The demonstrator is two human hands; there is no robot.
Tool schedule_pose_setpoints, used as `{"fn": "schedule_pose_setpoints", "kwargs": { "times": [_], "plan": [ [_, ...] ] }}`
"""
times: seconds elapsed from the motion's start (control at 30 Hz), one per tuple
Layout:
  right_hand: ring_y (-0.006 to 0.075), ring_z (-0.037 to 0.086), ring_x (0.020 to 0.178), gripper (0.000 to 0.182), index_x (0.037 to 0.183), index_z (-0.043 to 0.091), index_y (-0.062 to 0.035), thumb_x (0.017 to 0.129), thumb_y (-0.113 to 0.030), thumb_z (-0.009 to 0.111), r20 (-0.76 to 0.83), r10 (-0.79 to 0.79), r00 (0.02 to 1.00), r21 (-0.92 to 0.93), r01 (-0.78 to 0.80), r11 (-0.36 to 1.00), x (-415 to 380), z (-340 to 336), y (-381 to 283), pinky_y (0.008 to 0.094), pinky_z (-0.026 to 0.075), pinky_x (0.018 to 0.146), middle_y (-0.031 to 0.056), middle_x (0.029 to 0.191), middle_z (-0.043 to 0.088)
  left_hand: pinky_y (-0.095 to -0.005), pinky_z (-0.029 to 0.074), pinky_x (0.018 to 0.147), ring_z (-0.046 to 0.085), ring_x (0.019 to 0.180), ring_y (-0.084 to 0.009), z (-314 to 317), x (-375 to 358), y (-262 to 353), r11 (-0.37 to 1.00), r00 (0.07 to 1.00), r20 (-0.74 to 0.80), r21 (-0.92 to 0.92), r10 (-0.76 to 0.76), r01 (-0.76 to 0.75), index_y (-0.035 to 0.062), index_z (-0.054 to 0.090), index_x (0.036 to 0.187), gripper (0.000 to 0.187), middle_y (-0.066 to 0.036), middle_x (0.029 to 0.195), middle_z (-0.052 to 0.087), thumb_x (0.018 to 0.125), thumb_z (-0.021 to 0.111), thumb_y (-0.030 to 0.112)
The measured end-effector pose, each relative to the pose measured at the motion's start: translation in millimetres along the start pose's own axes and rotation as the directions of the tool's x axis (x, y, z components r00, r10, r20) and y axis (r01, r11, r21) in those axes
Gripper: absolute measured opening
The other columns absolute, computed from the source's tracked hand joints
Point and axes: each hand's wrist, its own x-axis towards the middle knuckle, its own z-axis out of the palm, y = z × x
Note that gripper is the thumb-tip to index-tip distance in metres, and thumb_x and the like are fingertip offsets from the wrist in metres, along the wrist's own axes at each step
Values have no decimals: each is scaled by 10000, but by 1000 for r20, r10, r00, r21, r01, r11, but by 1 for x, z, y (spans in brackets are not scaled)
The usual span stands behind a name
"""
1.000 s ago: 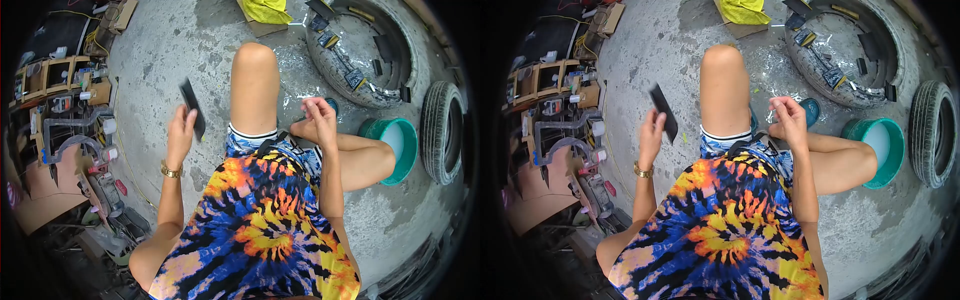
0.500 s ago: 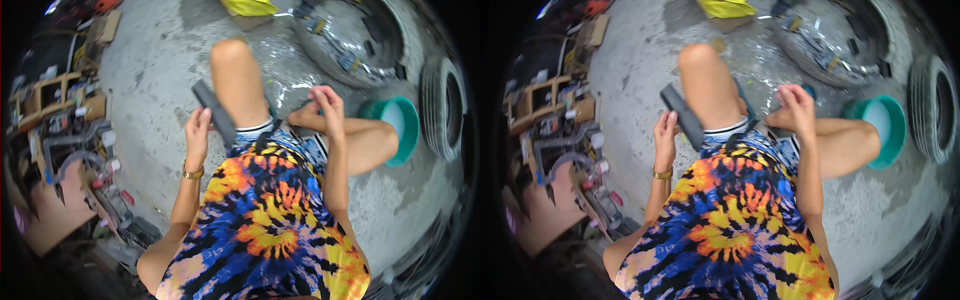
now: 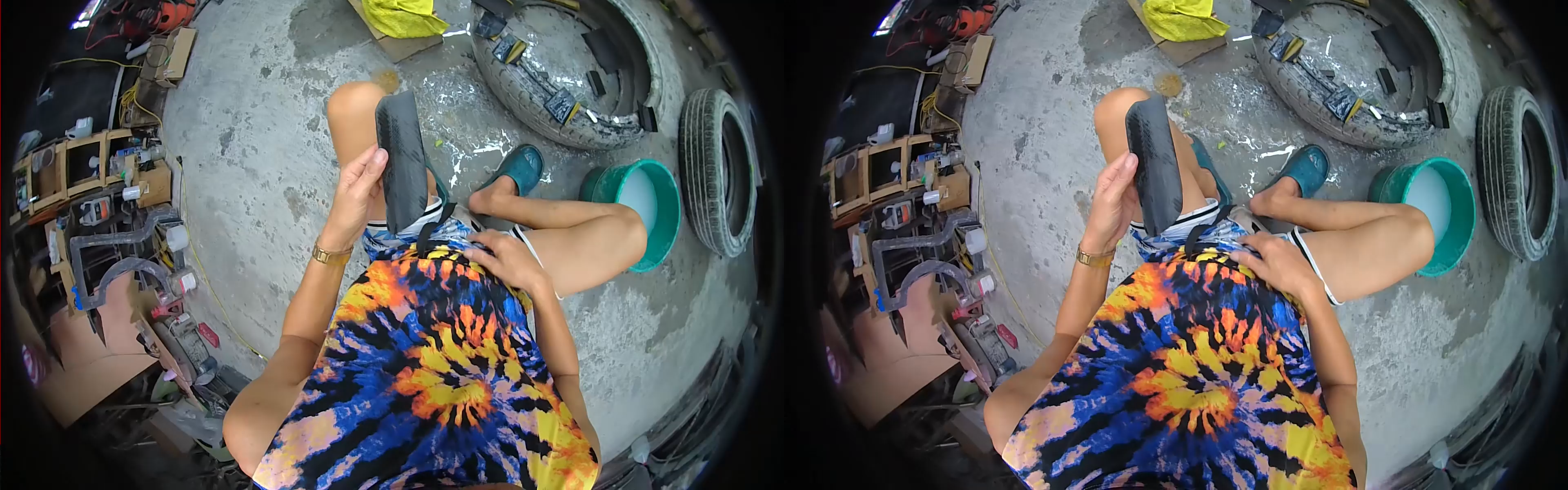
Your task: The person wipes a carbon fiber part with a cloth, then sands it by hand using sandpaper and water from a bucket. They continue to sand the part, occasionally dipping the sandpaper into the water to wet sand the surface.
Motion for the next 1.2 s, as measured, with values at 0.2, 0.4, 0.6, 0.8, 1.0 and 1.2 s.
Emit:
{"fn": "schedule_pose_setpoints", "kwargs": {
  "times": [0.2, 0.4, 0.6, 0.8, 1.0, 1.2],
  "plan": [
    [378, 516, 1166, 440, 1179, 597, -6, 878, -325, 637, -227, 130, 965, -37, -142, 989, -52, -6, -27, 443, 419, 972, 178, 1293, 524, -241, 478, 858, 594, 976, -80, -2, 8, -19, 997, 996, 49, 12, -78, 77, -19, 568, 1204, 349, -37, 1104, 640, 1018, 469, 259],
    [335, 519, 1132, 225, 966, 629, 2, 882, -207, 629, -22, 57, 998, 68, -56, 996, -72, -14, -28, 392, 416, 958, 141, 1219, 546, -232, 477, 833, 586, 943, -71, -1, 13, -37, 989, 987, 73, -14, -146, 148, -21, 560, 1217, 354, -34, 1094, 636, 1009, 494, 259],
    [304, 572, 750, 101, 835, 572, -18, 872, -95, 625, -409, 5, 913, 32, 9, 999, -62, 14, -33, 388, 465, 671, 114, 801, 542, -195, 455, 745, 546, 843, -44, 7, 5, -48, 902, 925, 154, 325, -347, 284, -38, 595, 1188, 385, 3, 985, 616, 996, 525, 287],
    [305, 584, 678, 209, 1065, 595, -43, 858, -27, 615, -587, 192, 786, 229, -66, 971, -56, 18, -26, 360, 475, 625, 130, 788, 573, -194, 450, 603, 529, 678, -31, 18, 4, -55, 727, 722, 348, 614, -598, 307, -16, 633, 1042, 391, 22, 789, 595, 1009, 476, 341],
    [311, 575, 688, 681, 1435, 405, -170, 806, 44, 559, -618, -17, 786, -23, 4, 1000, -23, -11, -15, 406, 478, 654, 124, 784, 555, -178, 470, 604, 560, 687, -22, 46, 17, -50, 771, 698, 338, 367, -631, 520, 16, 626, 1022, 352, 23, 804, 620, 1017, 462, 327],
    [277, 594, 680, 711, 1445, 391, -244, 801, -2, 568, -409, -157, 899, -87, 133, 987, -15, 7, -43, 384, 518, 573, 94, 790, 528, -180, 464, 603, 551, 686, -18, 62, 31, -53, 914, 858, 342, 275, -383, 298, 13, 622, 998, 345, 23, 823, 622, 1020, 457, 314]
  ]
}}
